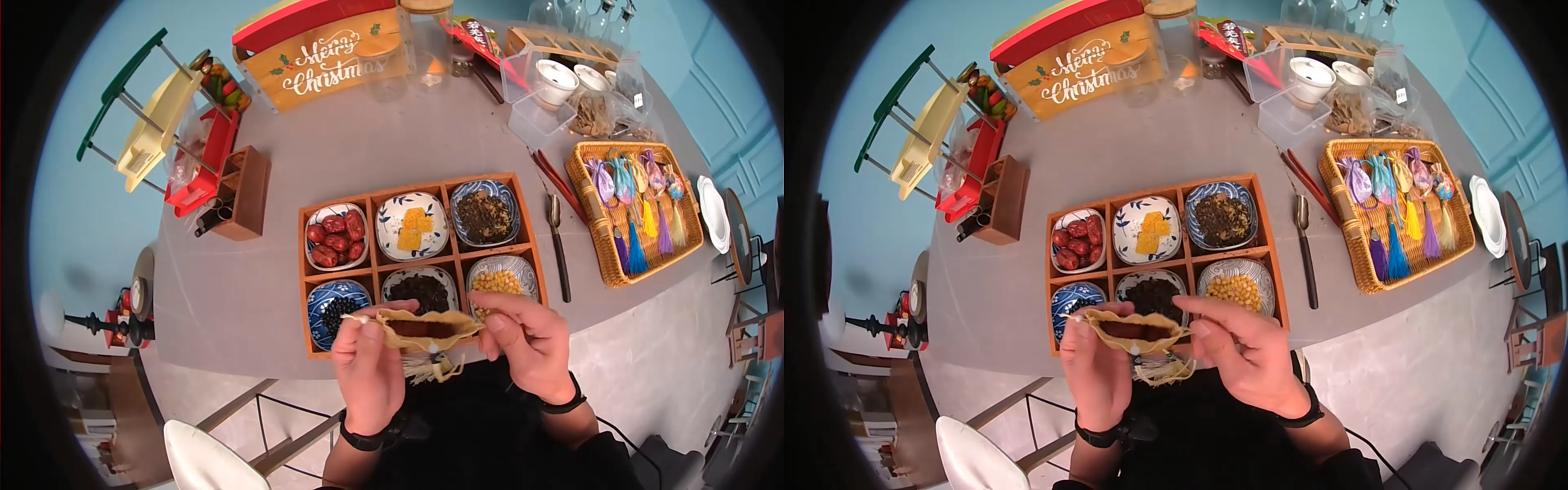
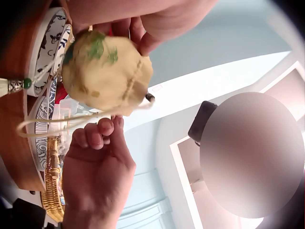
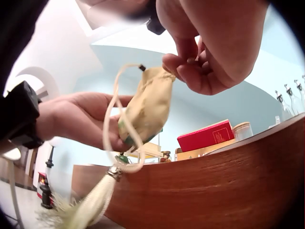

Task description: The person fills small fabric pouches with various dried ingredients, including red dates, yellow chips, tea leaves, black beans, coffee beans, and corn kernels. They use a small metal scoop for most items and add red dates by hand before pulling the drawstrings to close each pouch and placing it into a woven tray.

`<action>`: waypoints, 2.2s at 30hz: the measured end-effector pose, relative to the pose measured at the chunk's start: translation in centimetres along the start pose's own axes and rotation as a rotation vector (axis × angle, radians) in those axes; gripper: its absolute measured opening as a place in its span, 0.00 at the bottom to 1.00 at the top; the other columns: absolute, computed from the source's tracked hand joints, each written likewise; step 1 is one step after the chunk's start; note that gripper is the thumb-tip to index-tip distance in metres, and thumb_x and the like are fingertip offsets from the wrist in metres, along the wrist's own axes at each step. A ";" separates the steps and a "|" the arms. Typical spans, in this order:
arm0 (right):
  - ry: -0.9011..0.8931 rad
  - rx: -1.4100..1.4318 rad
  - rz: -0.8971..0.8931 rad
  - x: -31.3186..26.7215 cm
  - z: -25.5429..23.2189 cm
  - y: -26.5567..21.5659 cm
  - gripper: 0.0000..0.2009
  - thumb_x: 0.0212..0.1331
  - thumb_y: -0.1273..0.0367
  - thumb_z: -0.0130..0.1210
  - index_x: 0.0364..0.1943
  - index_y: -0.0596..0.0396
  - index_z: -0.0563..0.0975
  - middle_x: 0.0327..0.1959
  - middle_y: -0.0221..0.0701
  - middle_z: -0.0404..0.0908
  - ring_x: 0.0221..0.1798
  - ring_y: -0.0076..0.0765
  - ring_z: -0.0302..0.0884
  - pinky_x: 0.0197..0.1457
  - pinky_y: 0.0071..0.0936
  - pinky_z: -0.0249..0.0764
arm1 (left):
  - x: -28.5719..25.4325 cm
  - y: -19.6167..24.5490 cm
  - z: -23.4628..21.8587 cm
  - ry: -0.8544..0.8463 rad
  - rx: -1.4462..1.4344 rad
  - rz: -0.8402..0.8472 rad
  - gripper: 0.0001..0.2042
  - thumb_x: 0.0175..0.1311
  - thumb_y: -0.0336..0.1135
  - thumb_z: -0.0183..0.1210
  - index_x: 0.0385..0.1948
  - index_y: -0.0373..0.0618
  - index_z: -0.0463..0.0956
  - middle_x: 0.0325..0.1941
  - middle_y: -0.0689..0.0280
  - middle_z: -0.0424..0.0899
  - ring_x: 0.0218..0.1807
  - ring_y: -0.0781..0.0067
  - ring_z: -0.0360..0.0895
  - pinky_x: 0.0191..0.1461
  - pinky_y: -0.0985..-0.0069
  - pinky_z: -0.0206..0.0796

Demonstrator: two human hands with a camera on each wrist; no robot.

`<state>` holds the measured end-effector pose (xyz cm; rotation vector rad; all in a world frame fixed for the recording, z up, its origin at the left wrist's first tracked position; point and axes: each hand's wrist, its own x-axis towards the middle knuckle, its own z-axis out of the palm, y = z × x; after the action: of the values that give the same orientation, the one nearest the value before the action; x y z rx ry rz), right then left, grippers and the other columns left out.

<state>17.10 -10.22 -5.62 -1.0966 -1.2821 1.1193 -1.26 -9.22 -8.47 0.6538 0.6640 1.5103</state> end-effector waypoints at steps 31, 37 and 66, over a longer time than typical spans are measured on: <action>-0.220 -0.289 -0.229 2.4 -1.1 -4.7 0.16 0.59 0.84 0.52 0.51 0.58 0.69 0.30 0.25 0.74 0.30 0.17 0.71 0.34 0.17 0.68 | 0.5 4.6 3.2 -0.563 0.547 -0.301 0.05 0.60 0.17 0.58 0.34 0.34 0.74 0.46 0.56 0.81 0.33 0.78 0.81 0.30 0.85 0.71; 0.025 0.439 -0.082 1.5 0.2 -0.3 0.19 0.55 0.80 0.58 0.52 0.60 0.70 0.38 0.37 0.79 0.39 0.27 0.77 0.42 0.21 0.74 | 0.2 1.7 2.8 -0.276 0.149 -0.212 0.04 0.63 0.19 0.56 0.34 0.37 0.72 0.33 0.58 0.82 0.19 0.81 0.74 0.19 0.87 0.61; 0.107 -0.907 -0.295 -2.1 -14.4 -1.1 0.07 0.44 0.72 0.57 0.29 0.54 0.73 0.28 0.36 0.72 0.37 0.46 0.69 0.42 0.39 0.67 | -1.0 -1.1 5.0 -0.519 0.500 -0.429 0.16 0.67 0.31 0.56 0.54 0.37 0.70 0.53 0.55 0.79 0.54 0.60 0.78 0.54 0.71 0.72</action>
<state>31.56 -12.17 -4.79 -1.5094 -1.8498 0.2122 3.22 -10.06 -5.97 1.1505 0.7201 0.7273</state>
